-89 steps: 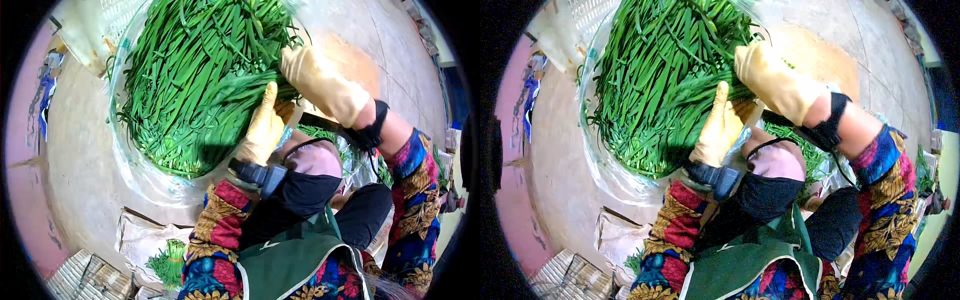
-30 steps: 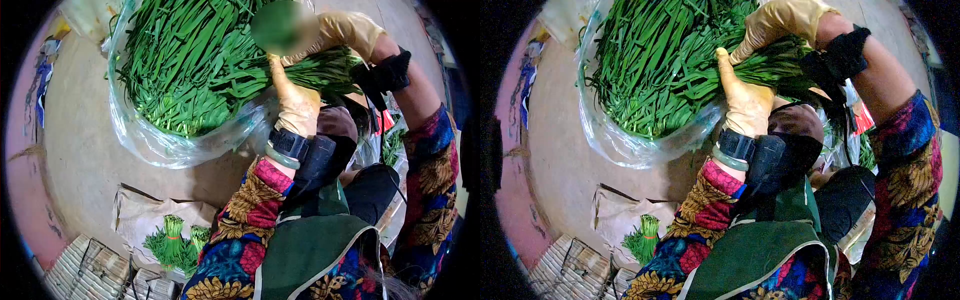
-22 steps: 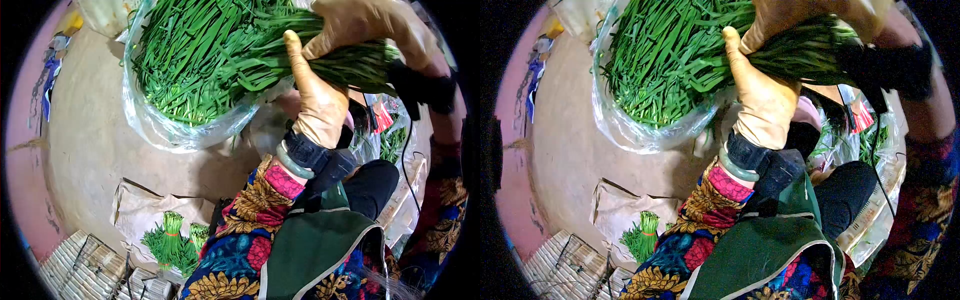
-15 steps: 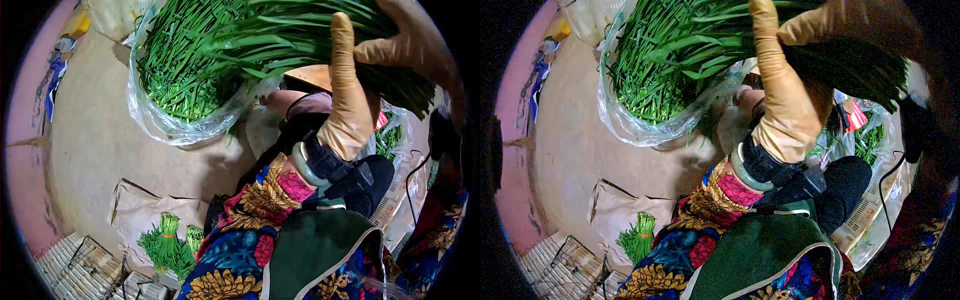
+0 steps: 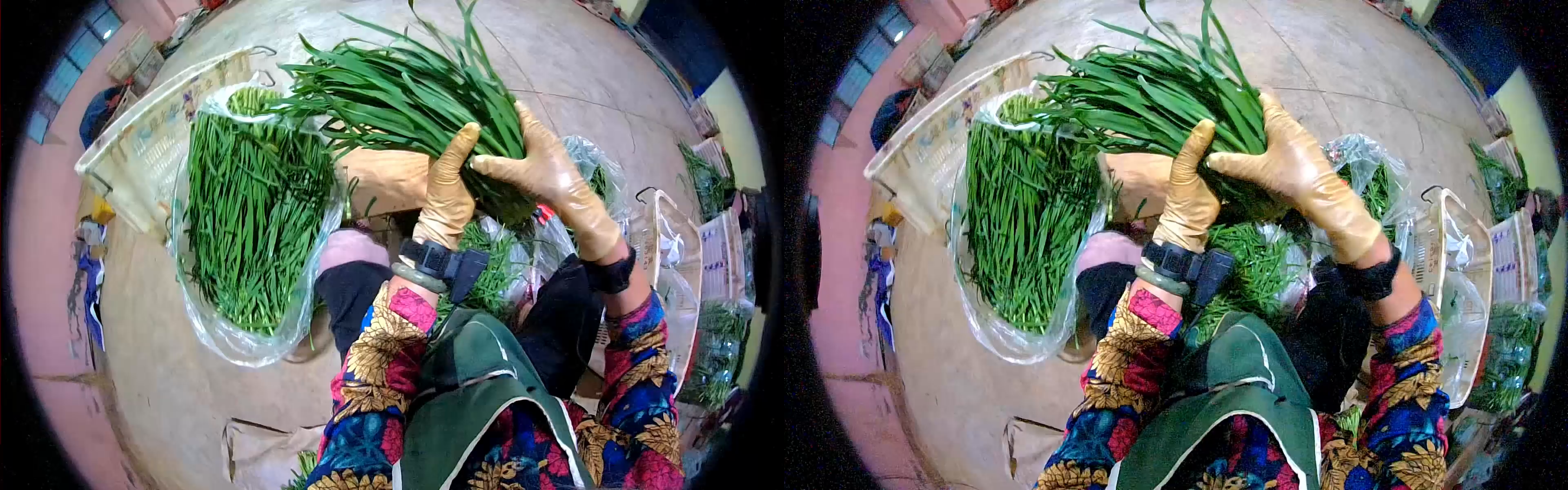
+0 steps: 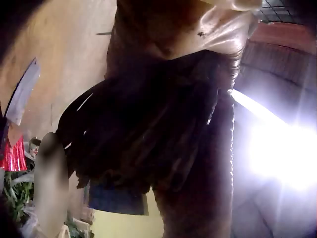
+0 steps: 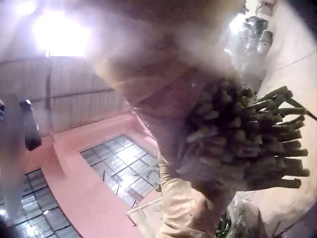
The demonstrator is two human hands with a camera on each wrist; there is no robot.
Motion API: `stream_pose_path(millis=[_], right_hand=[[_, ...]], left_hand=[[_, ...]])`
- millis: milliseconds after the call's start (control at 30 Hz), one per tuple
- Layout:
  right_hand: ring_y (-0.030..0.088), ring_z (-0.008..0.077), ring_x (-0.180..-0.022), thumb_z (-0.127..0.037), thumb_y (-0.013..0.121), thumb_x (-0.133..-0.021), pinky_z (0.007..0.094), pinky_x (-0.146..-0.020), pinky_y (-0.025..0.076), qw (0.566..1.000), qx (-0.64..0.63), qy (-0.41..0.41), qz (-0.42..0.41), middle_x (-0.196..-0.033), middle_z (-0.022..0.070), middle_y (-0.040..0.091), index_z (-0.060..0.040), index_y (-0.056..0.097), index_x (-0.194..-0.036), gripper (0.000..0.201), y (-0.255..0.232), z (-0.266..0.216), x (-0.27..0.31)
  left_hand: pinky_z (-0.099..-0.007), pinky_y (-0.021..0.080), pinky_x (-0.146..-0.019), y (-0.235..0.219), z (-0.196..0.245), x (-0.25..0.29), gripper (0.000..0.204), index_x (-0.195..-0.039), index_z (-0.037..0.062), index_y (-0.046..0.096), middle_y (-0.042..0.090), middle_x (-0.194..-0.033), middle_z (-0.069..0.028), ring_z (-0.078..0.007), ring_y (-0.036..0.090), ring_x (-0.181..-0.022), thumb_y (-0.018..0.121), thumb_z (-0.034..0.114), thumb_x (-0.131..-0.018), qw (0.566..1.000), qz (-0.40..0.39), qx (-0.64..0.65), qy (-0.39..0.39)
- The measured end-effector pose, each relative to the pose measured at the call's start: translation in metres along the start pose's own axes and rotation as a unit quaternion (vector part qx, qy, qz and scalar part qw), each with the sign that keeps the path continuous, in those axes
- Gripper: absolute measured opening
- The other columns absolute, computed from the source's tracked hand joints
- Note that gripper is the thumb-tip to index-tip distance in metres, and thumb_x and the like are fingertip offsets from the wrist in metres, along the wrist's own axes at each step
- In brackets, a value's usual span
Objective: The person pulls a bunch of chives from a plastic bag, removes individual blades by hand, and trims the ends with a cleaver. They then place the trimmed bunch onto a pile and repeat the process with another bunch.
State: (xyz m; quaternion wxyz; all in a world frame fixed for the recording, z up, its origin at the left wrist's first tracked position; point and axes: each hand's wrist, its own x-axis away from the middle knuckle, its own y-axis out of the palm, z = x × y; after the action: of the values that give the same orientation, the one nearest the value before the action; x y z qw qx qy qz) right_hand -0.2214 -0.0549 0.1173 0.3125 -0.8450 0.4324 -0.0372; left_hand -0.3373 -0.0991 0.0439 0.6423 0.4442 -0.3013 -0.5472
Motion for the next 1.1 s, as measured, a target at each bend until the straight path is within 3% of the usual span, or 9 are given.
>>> stream_pose_path(millis=[267,400,633,667,767,867,967,1033,1100], right_hand=[[0.061,0.0268,-0.099,-0.020,0.080,-0.069,0.0362,-0.087,0.048,0.986,-0.120,0.089,0.066,-0.106,0.0173,0.063,0.0005,0.048,-0.123,0.066,0.106,0.174,-0.053],[0.057,0.0217,-0.101,-0.015,0.074,-0.077,0.0339,-0.088,0.047,0.967,-0.092,0.218,-0.092,-0.109,0.0151,0.062,0.0028,0.047,-0.125,0.059,0.158,0.243,-0.038],[0.065,0.0282,-0.081,-0.064,0.059,-0.080,0.0384,-0.075,0.049,0.934,0.033,0.219,-0.281,-0.085,0.0198,0.068,0.0056,0.066,-0.095,0.072,0.093,0.268,-0.064],[0.065,0.0241,-0.075,-0.065,0.057,-0.082,0.0374,-0.068,0.049,0.939,0.081,0.241,-0.234,-0.076,0.0184,0.067,0.0064,0.066,-0.089,0.072,0.098,0.291,-0.065],[0.057,0.0145,-0.064,-0.060,0.059,-0.084,0.0299,-0.046,0.047,0.883,-0.199,0.389,-0.171,-0.073,0.0067,0.057,0.0032,0.058,-0.091,0.063,0.091,0.290,-0.084],[0.063,0.0206,-0.071,-0.048,0.064,-0.084,0.0334,-0.066,0.051,0.930,-0.157,0.328,-0.059,-0.083,0.0126,0.065,0.0054,0.059,-0.108,0.059,0.110,0.280,-0.109],[0.062,0.0160,-0.076,-0.043,0.068,-0.084,0.0292,-0.069,0.052,0.869,-0.363,0.330,-0.063,-0.089,0.0091,0.065,0.0028,0.061,-0.105,0.051,0.155,0.279,-0.132],[0.063,0.0173,-0.078,-0.039,0.069,-0.082,0.0293,-0.069,0.051,0.914,-0.165,0.344,-0.141,-0.094,0.0117,0.068,0.0027,0.063,-0.108,0.049,0.181,0.286,-0.144],[0.063,0.0156,-0.077,-0.031,0.070,-0.081,0.0265,-0.067,0.051,0.916,-0.171,0.308,-0.190,-0.092,0.0096,0.068,0.0028,0.065,-0.101,0.040,0.187,0.278,-0.142]], left_hand=[[-0.0334,0.052,-0.083,-0.172,-0.037,-0.084,0.046,-0.119,-0.0009,0.055,0.062,-0.110,-0.0101,-0.0228,0.062,-0.095,0.073,0.015,-0.080,0.972,0.204,-0.041,-0.105],[-0.0351,0.050,-0.083,-0.270,-0.062,-0.082,0.043,-0.114,-0.0089,0.055,0.064,-0.108,-0.0171,-0.0252,0.063,-0.091,0.069,0.012,-0.079,0.828,0.450,-0.316,-0.110],[-0.0339,0.051,-0.079,-0.294,-0.065,-0.091,0.050,-0.119,-0.0082,0.050,0.062,-0.110,-0.0168,-0.0246,0.062,-0.087,0.070,0.008,-0.077,0.697,0.432,-0.568,0.061],[-0.0381,0.039,-0.099,-0.290,-0.052,-0.092,0.075,-0.127,-0.0117,0.041,0.051,-0.125,-0.0286,-0.0345,0.054,-0.112,0.078,0.019,-0.070,0.717,0.453,-0.529,0.017],[-0.0344,0.046,-0.089,-0.302,-0.041,-0.097,0.064,-0.127,-0.0088,0.042,0.057,-0.120,-0.0202,-0.0260,0.058,-0.101,0.075,0.010,-0.075,0.825,0.414,-0.384,0.013],[-0.0340,0.054,-0.069,-0.290,-0.039,-0.110,0.044,-0.114,-0.0056,0.058,0.066,-0.100,-0.0135,-0.0228,0.064,-0.079,0.071,0.022,-0.083,0.778,0.400,-0.484,0.011],[-0.0353,0.054,-0.069,-0.272,-0.028,-0.125,0.049,-0.114,-0.0057,0.058,0.066,-0.100,-0.0143,-0.0231,0.064,-0.079,0.069,0.031,-0.084,0.740,0.462,-0.468,-0.141],[-0.0391,0.056,-0.071,-0.283,-0.033,-0.124,0.061,-0.118,-0.0023,0.056,0.065,-0.100,-0.0161,-0.0268,0.065,-0.081,0.068,0.047,-0.083,0.872,0.384,-0.267,-0.144],[-0.0398,0.056,-0.071,-0.275,-0.035,-0.126,0.063,-0.120,0.0000,0.056,0.065,-0.104,-0.0161,-0.0279,0.065,-0.084,0.069,0.048,-0.081,0.852,0.407,-0.292,-0.154]])
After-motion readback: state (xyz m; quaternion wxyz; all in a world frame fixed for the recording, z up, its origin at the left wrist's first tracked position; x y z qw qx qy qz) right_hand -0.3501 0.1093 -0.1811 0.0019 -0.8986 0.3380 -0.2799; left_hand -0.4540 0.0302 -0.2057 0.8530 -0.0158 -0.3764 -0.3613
